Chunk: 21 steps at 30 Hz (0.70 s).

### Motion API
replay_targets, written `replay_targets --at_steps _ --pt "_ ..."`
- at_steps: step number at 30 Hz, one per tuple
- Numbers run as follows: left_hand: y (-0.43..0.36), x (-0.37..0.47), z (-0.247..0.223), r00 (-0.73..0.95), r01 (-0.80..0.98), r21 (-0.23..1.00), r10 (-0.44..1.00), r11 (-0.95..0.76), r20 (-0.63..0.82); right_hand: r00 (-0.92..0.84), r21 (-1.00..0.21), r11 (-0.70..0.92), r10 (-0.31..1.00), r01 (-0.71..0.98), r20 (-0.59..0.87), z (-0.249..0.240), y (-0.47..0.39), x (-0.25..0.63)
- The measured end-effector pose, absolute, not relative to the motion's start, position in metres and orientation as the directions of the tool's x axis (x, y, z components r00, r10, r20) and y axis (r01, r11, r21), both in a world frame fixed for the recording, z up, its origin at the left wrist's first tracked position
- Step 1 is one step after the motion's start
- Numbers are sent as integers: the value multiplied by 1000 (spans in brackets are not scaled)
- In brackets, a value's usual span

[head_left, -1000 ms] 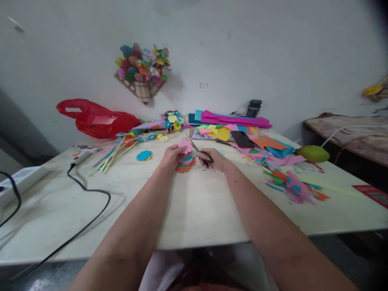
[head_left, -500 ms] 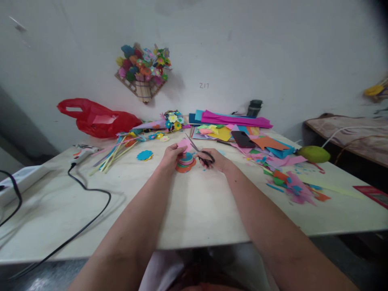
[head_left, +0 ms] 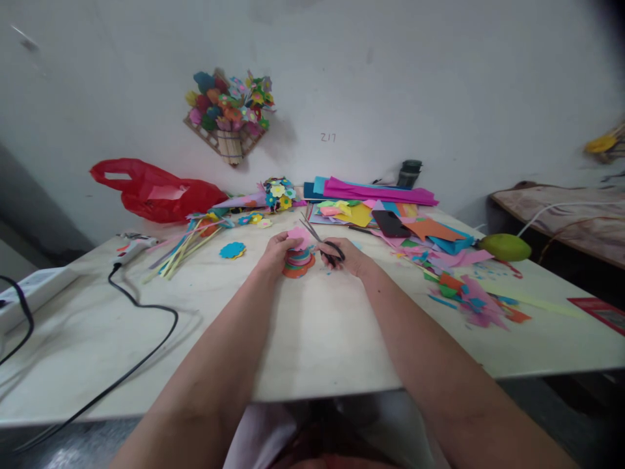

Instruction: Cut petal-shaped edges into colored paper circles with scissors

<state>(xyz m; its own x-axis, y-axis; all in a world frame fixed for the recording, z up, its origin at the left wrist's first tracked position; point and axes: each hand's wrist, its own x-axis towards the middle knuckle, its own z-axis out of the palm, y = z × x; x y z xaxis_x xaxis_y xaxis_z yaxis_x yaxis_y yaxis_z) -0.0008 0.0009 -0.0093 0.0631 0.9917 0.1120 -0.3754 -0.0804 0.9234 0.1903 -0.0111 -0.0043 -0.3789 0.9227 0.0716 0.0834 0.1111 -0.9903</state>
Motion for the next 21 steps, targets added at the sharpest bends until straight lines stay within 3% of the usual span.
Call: replay_targets --at_steps 21 --pt "3 -2 -14 91 -392 916 987 -84 129 -452 -983 120 891 142 44 -11 -8 192"
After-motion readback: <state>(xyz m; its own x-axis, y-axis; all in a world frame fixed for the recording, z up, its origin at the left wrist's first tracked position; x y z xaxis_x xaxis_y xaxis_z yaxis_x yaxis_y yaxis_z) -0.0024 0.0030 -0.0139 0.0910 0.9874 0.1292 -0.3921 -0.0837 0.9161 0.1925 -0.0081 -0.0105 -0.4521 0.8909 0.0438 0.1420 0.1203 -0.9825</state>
